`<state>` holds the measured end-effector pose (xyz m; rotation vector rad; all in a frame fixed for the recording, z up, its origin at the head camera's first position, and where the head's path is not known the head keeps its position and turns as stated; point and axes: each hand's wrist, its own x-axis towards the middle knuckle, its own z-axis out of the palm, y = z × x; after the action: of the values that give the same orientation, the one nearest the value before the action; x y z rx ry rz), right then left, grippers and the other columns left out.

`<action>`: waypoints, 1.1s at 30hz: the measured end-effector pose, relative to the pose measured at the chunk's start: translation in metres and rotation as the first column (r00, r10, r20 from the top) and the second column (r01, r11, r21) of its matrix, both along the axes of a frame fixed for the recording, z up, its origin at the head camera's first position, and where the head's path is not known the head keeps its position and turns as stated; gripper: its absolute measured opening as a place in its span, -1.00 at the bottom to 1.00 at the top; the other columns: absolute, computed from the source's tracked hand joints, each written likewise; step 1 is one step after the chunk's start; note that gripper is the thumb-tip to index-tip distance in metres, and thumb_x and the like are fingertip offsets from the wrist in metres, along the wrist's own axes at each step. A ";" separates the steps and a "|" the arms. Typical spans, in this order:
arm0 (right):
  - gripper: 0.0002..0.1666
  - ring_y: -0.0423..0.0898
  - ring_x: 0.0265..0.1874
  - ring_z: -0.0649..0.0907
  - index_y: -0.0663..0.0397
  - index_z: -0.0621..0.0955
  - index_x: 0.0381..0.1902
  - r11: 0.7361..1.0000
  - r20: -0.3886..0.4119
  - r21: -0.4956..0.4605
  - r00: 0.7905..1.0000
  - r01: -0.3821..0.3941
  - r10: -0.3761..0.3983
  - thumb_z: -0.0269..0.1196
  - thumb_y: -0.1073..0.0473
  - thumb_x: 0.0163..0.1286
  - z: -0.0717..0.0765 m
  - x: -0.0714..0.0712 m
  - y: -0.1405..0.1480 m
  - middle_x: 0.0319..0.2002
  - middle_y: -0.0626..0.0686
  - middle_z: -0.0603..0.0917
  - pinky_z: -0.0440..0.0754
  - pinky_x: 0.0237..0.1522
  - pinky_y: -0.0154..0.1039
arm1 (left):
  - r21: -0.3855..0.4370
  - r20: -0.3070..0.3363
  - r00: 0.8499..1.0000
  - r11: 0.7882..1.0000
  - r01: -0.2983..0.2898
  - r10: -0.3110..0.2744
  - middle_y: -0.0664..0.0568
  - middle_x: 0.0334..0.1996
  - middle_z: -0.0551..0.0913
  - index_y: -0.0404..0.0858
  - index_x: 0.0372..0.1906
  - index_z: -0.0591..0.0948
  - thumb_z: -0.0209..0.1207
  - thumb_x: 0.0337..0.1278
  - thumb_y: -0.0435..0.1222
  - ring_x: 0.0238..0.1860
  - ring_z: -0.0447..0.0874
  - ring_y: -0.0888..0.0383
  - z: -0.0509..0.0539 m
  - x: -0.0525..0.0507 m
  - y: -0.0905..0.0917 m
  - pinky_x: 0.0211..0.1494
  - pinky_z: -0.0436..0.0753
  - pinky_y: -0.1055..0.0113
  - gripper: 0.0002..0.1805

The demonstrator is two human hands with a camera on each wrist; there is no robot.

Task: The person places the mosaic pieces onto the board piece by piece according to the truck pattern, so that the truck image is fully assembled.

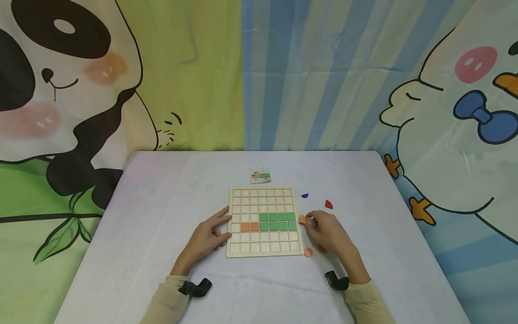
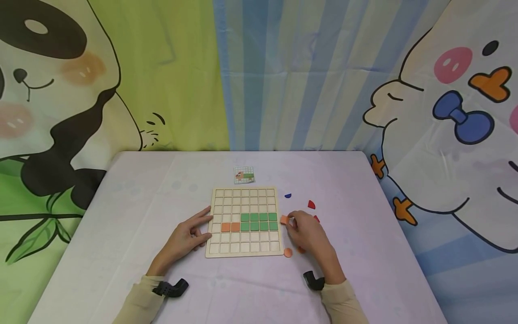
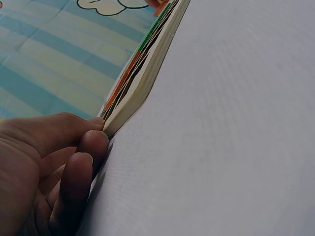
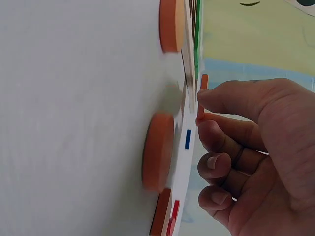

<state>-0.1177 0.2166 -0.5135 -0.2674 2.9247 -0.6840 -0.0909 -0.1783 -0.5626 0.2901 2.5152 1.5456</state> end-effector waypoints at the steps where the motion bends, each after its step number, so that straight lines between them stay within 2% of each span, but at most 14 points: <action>1: -0.59 -0.16 -0.46 0.50 0.18 0.71 0.14 1.000 -0.001 0.000 1.000 -0.005 0.005 0.39 0.09 0.44 0.000 0.000 -0.003 -0.40 -0.05 0.59 0.47 -0.41 -0.29 | -0.001 0.001 1.000 1.000 -0.001 0.001 0.15 0.66 0.30 -0.21 0.50 0.53 0.45 0.26 -0.30 -0.63 0.63 0.25 0.000 0.000 0.000 -0.51 0.65 0.35 -0.30; 7: -0.62 -0.18 -0.44 0.48 0.17 0.72 0.11 0.997 -0.040 -0.017 0.996 -0.079 0.078 0.39 0.06 0.46 -0.003 0.001 -0.018 -0.40 -0.09 0.58 0.45 -0.39 -0.34 | -0.001 -0.008 1.000 1.000 0.004 -0.004 0.13 0.66 0.31 -0.22 0.49 0.53 0.45 0.26 -0.30 -0.63 0.62 0.25 -0.001 0.000 0.000 -0.51 0.65 0.35 -0.30; 12: -0.67 -0.20 -0.46 0.47 0.11 0.74 0.06 0.993 -0.042 -0.009 0.992 -0.118 0.118 0.39 0.04 0.47 -0.002 0.000 -0.032 -0.41 -0.12 0.56 0.44 -0.41 -0.36 | -0.005 -0.013 1.000 1.000 0.008 -0.008 0.12 0.66 0.31 -0.23 0.50 0.52 0.44 0.27 -0.30 -0.63 0.63 0.25 0.000 0.000 -0.001 -0.51 0.65 0.34 -0.30; 18: -0.75 -0.23 -0.49 0.45 0.07 0.74 -0.01 0.981 -0.068 -0.002 0.979 -0.193 0.193 0.39 0.07 0.48 0.000 -0.001 -0.047 -0.44 -0.15 0.52 0.42 -0.44 -0.38 | 0.002 -0.012 1.000 1.000 0.005 -0.005 0.10 0.66 0.32 -0.25 0.49 0.53 0.44 0.26 -0.32 -0.63 0.62 0.26 0.000 -0.001 0.000 -0.52 0.65 0.34 -0.31; 24: -0.73 -0.25 -0.51 0.44 0.06 0.73 0.02 0.975 -0.050 0.001 0.973 -0.224 0.224 0.37 0.05 0.49 0.001 -0.001 -0.058 -0.47 -0.17 0.49 0.38 -0.47 -0.39 | 0.012 -0.016 1.000 1.000 0.010 -0.010 0.07 0.66 0.32 -0.26 0.48 0.53 0.44 0.26 -0.33 -0.64 0.61 0.27 0.000 0.000 0.000 -0.53 0.65 0.35 -0.31; 33: -0.84 -0.27 -0.49 0.44 0.02 0.72 -0.09 0.958 -0.108 -0.002 0.952 -0.288 0.286 0.37 0.09 0.49 -0.001 -0.003 -0.071 -0.47 -0.19 0.48 0.41 -0.42 -0.40 | 0.014 -0.019 1.000 1.000 0.011 -0.011 0.07 0.65 0.33 -0.27 0.48 0.53 0.43 0.27 -0.34 -0.64 0.62 0.27 0.001 0.000 0.000 -0.54 0.66 0.34 -0.32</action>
<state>-0.1203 0.1457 -0.5144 -0.7353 2.8899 -0.6677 -0.0907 -0.1784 -0.5616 0.3211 2.5138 1.5645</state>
